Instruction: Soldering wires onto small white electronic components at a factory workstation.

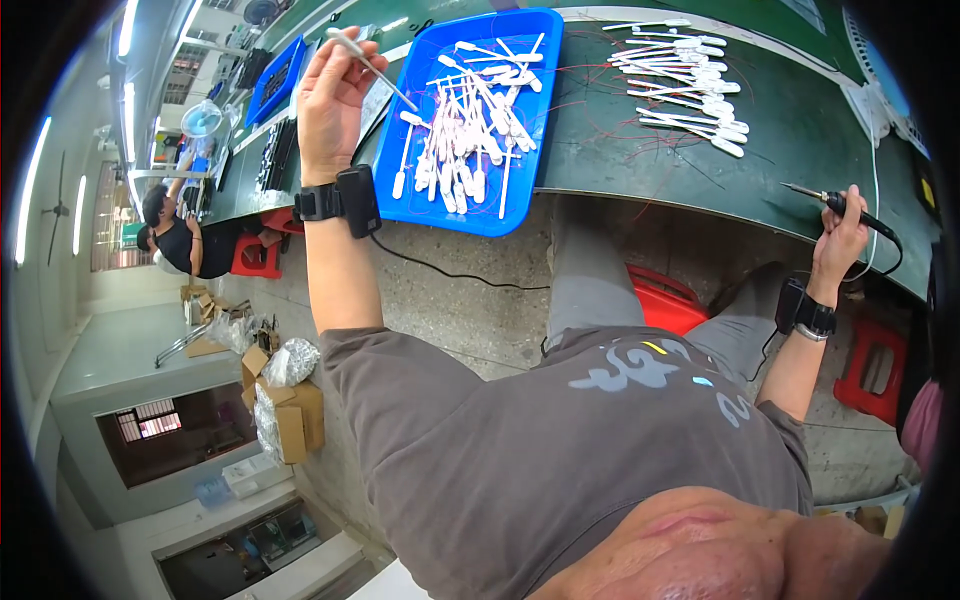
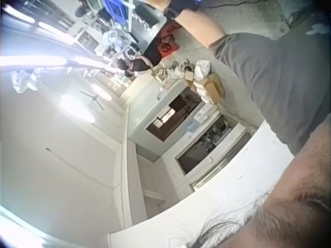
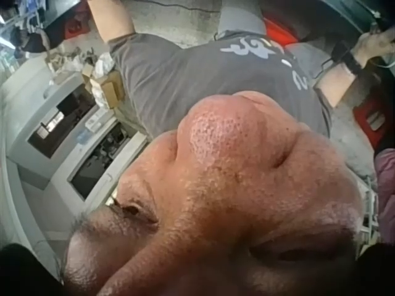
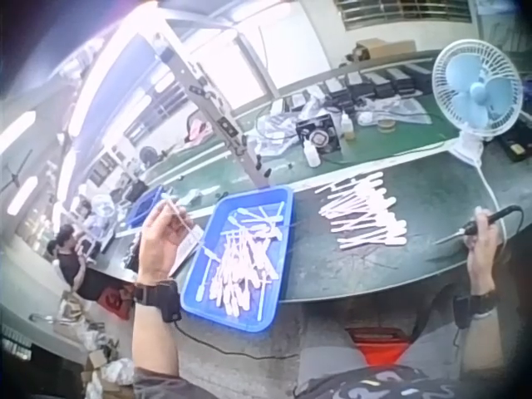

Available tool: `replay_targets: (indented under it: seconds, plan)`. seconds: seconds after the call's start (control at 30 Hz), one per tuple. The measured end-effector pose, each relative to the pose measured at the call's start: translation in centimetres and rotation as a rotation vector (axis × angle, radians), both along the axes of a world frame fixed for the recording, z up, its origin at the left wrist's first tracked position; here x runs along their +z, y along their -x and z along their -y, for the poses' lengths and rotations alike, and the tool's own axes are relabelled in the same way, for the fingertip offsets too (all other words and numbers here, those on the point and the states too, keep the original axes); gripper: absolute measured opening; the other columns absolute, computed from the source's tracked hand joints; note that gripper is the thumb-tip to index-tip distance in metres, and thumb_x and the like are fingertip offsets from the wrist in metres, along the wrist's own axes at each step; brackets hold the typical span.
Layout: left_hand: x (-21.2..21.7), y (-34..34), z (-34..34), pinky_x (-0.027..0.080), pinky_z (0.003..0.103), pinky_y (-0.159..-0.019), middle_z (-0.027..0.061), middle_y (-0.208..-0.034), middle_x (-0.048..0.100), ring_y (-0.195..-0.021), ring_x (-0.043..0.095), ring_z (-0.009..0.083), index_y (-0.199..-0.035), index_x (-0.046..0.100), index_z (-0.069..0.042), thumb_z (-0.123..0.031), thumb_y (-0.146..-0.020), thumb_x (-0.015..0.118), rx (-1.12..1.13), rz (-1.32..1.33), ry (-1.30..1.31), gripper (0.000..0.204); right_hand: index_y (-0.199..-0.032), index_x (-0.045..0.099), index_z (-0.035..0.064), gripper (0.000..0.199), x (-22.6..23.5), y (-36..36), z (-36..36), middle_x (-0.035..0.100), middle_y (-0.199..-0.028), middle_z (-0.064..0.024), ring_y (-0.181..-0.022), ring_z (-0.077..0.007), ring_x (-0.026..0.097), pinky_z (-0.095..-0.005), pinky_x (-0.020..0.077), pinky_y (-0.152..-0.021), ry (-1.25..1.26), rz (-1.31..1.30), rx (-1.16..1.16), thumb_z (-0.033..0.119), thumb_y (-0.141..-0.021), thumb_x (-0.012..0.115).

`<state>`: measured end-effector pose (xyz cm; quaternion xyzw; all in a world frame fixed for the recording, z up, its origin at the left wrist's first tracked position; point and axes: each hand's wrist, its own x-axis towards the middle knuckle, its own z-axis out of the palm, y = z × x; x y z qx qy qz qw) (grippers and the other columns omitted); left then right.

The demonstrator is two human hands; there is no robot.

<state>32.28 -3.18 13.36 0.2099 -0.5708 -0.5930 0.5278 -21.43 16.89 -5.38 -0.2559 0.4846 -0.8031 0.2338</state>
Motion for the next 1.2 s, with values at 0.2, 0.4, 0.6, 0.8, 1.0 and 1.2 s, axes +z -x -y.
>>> replay_targets:
  seconds: [0.2, 0.4, 0.6, 0.8, 1.0, 1.2]
  plan:
    - [-0.1, 0.1, 0.4, 0.050, 0.036, -0.094, 0.0155, -0.106, 0.069, -0.098, 0.066, 0.0219, -0.121, 0.059, 0.001, -0.014, -0.096, 0.056, 0.224, 0.378, 0.147, 0.030, -0.085, 0.058, 0.0051, 0.019, -0.3, -0.1, 0.3, 0.050, -0.065, 0.0021, -0.051, -0.0043, 0.036, -0.0212, 0.0277, -0.049, 0.000, 0.007, 0.009, 0.020, -0.097, 0.058]
    - [3.9, 0.2, 0.7, 0.050, 0.030, -0.089, 0.0125, -0.105, 0.070, -0.096, 0.066, 0.0194, -0.119, 0.063, 0.000, -0.017, -0.096, 0.059, 0.205, 0.129, 0.225, 0.029, -0.085, 0.058, 0.0059, 0.019, -0.2, 0.0, 0.3, 0.050, -0.065, 0.0024, -0.051, -0.0039, 0.036, -0.0211, 0.0277, -0.049, 0.008, 0.024, 0.017, 0.020, -0.097, 0.059]
    - [6.8, 4.1, 0.1, 0.051, 0.032, -0.090, 0.0139, -0.103, 0.069, -0.096, 0.066, 0.0215, -0.121, 0.062, 0.000, -0.011, -0.097, 0.055, 0.497, 0.240, 0.632, 0.027, -0.087, 0.059, 0.0055, 0.017, 0.1, 0.1, -0.2, 0.051, -0.067, 0.0027, -0.052, -0.0031, 0.036, -0.0209, 0.0279, -0.049, 0.018, 0.016, -0.001, 0.020, -0.097, 0.059]
    - [-0.5, 16.7, -4.5, 0.050, 0.027, -0.078, 0.0080, -0.098, 0.071, -0.087, 0.067, 0.0166, -0.107, 0.069, -0.002, -0.016, -0.094, 0.062, 0.308, 0.743, 0.653, 0.021, -0.085, 0.060, 0.0057, 0.015, 0.2, -0.5, -0.1, 0.046, -0.066, 0.0045, -0.052, -0.0022, 0.036, -0.0196, 0.0296, -0.048, -0.102, 0.007, -0.082, 0.018, -0.094, 0.062]
    - [-12.1, 27.5, -9.2, 0.050, 0.035, -0.071, 0.0133, -0.084, 0.067, -0.074, 0.064, 0.0265, -0.096, 0.068, -0.003, -0.015, -0.087, 0.066, -0.065, 0.783, 0.552, 0.015, -0.078, 0.057, 0.0076, 0.019, 0.2, -1.0, 0.2, 0.044, -0.065, 0.0058, -0.049, -0.0013, 0.033, -0.0190, 0.0242, -0.044, 0.001, 0.076, -0.026, 0.018, -0.094, 0.061]
    - [-16.2, 31.4, -10.6, 0.047, 0.041, -0.076, 0.0134, -0.092, 0.065, -0.083, 0.059, 0.0315, -0.093, 0.068, -0.004, -0.016, -0.084, 0.067, -0.084, 0.838, 0.676, 0.015, -0.079, 0.057, 0.0082, 0.019, -0.2, -0.4, 0.3, 0.044, -0.064, 0.0066, -0.049, -0.0007, 0.033, -0.0183, 0.0236, -0.045, 0.010, 0.069, 0.017, 0.019, -0.094, 0.062]
